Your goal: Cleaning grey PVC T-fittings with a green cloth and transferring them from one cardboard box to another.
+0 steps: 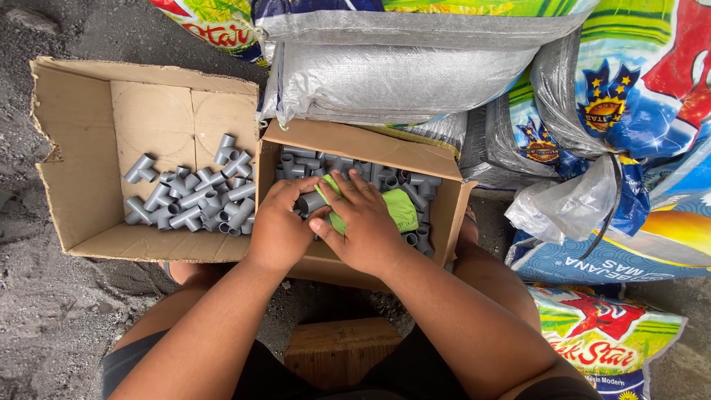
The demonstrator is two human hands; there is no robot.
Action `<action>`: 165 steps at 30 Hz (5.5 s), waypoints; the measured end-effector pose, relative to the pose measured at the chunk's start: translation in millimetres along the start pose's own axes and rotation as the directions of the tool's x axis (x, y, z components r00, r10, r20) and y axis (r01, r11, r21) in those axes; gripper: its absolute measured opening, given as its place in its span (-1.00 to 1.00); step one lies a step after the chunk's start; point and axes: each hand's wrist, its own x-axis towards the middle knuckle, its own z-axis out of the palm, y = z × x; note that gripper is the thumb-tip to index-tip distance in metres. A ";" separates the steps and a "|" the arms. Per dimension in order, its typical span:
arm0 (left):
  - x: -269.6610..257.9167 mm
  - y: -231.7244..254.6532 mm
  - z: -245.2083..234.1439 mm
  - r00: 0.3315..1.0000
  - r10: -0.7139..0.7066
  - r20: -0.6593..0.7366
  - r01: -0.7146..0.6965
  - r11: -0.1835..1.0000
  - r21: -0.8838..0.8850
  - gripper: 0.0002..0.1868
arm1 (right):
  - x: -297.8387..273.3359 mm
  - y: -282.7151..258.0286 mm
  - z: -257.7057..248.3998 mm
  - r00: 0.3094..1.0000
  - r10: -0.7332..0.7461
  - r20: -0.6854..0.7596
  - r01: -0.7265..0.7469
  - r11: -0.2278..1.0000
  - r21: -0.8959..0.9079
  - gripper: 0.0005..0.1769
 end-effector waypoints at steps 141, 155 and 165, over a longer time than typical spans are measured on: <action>-3.9 -5.8 -14.6 0.891 -0.396 0.223 0.408 0.913 -0.007 -0.44 | 3.5 -23.2 -8.2 0.910 0.370 0.186 -0.414 0.836 0.361 -0.45; -9.6 10.1 12.2 0.933 -0.097 0.345 0.144 0.983 -0.115 -0.59 | -24.4 3.6 3.3 0.985 -0.068 -0.157 0.088 0.989 0.121 -0.43; 1.7 29.5 11.7 0.976 -0.022 0.218 0.099 0.932 -0.350 -0.70 | 5.8 7.0 -40.4 0.963 0.234 0.134 -0.246 0.965 0.085 -0.30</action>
